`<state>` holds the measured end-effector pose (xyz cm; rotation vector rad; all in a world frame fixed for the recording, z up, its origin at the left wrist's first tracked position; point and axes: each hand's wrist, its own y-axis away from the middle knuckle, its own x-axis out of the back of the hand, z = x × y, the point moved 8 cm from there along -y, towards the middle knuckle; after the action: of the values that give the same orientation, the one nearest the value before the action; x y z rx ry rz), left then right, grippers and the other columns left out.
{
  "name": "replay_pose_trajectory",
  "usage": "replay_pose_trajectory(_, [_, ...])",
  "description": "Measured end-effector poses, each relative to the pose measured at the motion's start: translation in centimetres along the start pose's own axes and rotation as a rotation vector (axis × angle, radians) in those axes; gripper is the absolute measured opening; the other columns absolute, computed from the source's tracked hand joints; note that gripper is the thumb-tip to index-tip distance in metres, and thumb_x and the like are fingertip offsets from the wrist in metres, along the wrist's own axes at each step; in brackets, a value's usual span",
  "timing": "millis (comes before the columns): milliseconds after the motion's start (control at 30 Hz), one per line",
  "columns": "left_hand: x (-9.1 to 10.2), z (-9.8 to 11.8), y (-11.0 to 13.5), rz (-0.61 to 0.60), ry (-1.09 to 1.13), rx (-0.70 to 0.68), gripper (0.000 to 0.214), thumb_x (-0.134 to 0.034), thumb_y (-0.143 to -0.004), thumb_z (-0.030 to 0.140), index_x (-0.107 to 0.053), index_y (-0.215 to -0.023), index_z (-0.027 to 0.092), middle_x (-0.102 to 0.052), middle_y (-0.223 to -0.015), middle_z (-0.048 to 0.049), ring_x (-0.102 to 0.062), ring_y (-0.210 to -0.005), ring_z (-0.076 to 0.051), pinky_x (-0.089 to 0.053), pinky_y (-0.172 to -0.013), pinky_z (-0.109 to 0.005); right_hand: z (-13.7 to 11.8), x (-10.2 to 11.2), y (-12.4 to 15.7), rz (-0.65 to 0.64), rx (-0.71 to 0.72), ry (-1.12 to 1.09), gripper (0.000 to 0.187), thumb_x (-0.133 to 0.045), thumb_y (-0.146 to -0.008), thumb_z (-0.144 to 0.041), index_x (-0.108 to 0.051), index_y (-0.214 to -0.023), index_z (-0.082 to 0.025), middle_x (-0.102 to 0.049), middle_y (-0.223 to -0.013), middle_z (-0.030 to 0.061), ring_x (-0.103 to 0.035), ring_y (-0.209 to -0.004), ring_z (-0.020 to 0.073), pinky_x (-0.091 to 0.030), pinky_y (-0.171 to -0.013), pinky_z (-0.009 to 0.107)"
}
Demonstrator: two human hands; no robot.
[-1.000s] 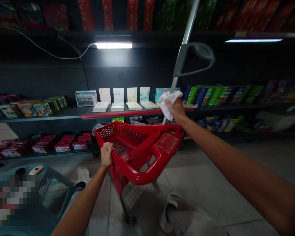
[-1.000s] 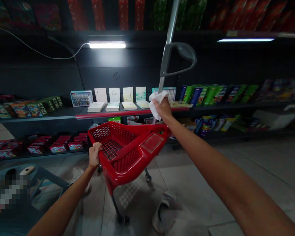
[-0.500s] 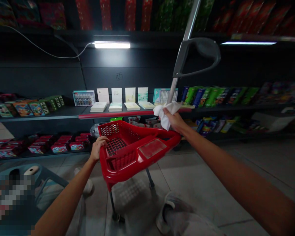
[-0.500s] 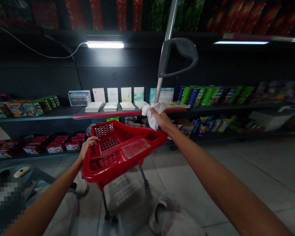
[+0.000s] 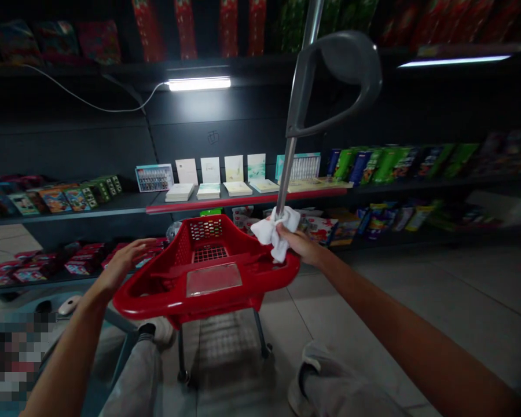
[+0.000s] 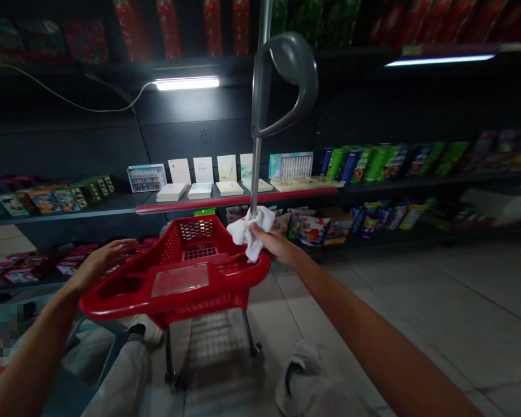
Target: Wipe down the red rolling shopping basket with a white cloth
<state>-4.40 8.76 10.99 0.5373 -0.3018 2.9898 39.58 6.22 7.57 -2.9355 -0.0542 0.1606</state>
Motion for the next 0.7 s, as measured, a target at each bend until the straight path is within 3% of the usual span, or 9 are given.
replay_pose_trajectory(67, [0.3,4.2,3.5,0.015,-0.119,-0.058,0.053,-0.058,-0.082,0.064,-0.075,-0.112,0.023,-0.072,-0.127,-0.0089,-0.065,-0.120,-0.031,-0.050,-0.107,-0.043,0.3,-0.8,0.4,-0.044,-0.027,-0.034,0.045,-0.080,-0.075,-0.060,-0.068,-0.101,-0.025,-0.075,-0.082,0.0014,-0.071,-0.069,0.0195,-0.060,-0.062,0.029])
replay_pose_trajectory(133, [-1.3,8.0,7.2,0.013,-0.278,-0.083,0.053,-0.048,-0.091,0.064,-0.073,-0.115,0.024,-0.074,-0.123,-0.0072,-0.068,-0.114,-0.029,-0.053,-0.102,-0.044,0.6,-1.6,0.8,-0.072,-0.051,-0.049,0.044,-0.083,-0.072,-0.058,-0.069,-0.099,-0.025,-0.074,-0.079,0.0005,-0.070,-0.069,0.0198,-0.060,-0.063,0.030])
replay_pose_trajectory(200, [-4.5,11.7,10.4,0.081,-0.460,-0.224,0.050,-0.044,-0.095,0.060,-0.072,-0.115,0.024,-0.075,-0.118,-0.0075,-0.069,-0.109,-0.029,-0.055,-0.098,-0.046,0.7,-2.5,0.9,-0.085,-0.060,-0.051,0.046,-0.084,-0.070,-0.058,-0.070,-0.097,-0.025,-0.074,-0.078,0.0004,-0.070,-0.071,0.0204,-0.060,-0.066,0.031])
replay_pose_trajectory(267, [-9.0,14.1,12.9,0.138,-0.655,-0.415,0.040,-0.047,-0.097,0.049,-0.072,-0.116,0.025,-0.071,-0.126,-0.0079,-0.064,-0.118,-0.029,-0.050,-0.105,-0.050,0.7,-3.4,1.0,-0.097,-0.047,-0.045,0.050,-0.084,-0.068,-0.061,-0.070,-0.098,-0.024,-0.074,-0.081,0.0012,-0.071,-0.075,0.0211,-0.059,-0.069,0.031])
replay_pose_trajectory(367, [-14.8,14.3,14.7,0.193,-0.789,-0.628,0.029,-0.052,-0.096,0.036,-0.071,-0.114,0.024,-0.071,-0.125,-0.0081,-0.062,-0.121,-0.029,-0.043,-0.112,-0.054,0.0,-4.6,1.1,-0.135,-0.003,-0.011,0.056,-0.084,-0.065,-0.065,-0.070,-0.099,-0.022,-0.074,-0.085,0.0030,-0.071,-0.079,0.0216,-0.058,-0.071,0.031])
replay_pose_trajectory(433, [-16.1,13.4,15.0,0.313,-0.791,-0.731,0.018,-0.057,-0.092,0.034,-0.072,-0.092,0.024,-0.075,-0.114,-0.0074,-0.064,-0.116,-0.030,-0.047,-0.104,-0.052,-0.6,-5.1,1.4,-0.179,0.026,0.021,0.059,-0.086,-0.062,-0.064,-0.069,-0.098,-0.021,-0.073,-0.086,0.0039,-0.070,-0.080,0.0215,-0.058,-0.071,0.031])
replay_pose_trajectory(533, [-15.6,12.0,15.2,0.435,-0.715,-0.860,0.012,-0.061,-0.088,0.029,-0.069,-0.078,0.027,-0.077,-0.096,-0.0037,-0.069,-0.105,-0.029,-0.052,-0.089,-0.047,-1.4,-5.8,2.2,-0.217,0.077,0.053,0.062,-0.088,-0.060,-0.064,-0.069,-0.099,-0.020,-0.072,-0.092,0.0059,-0.069,-0.084,0.0214,-0.057,-0.070,0.030])
replay_pose_trajectory(700, [-13.1,11.0,14.8,0.501,-0.612,-0.936,0.014,-0.060,-0.085,0.020,-0.071,-0.080,0.028,-0.078,-0.090,0.0001,-0.072,-0.100,-0.025,-0.051,-0.087,-0.043,-3.6,-7.6,3.8,-0.215,0.186,0.137,0.059,-0.083,-0.068,-0.065,-0.067,-0.102,-0.021,-0.071,-0.097,0.0075,-0.068,-0.090,0.0217,-0.056,-0.072,0.030])
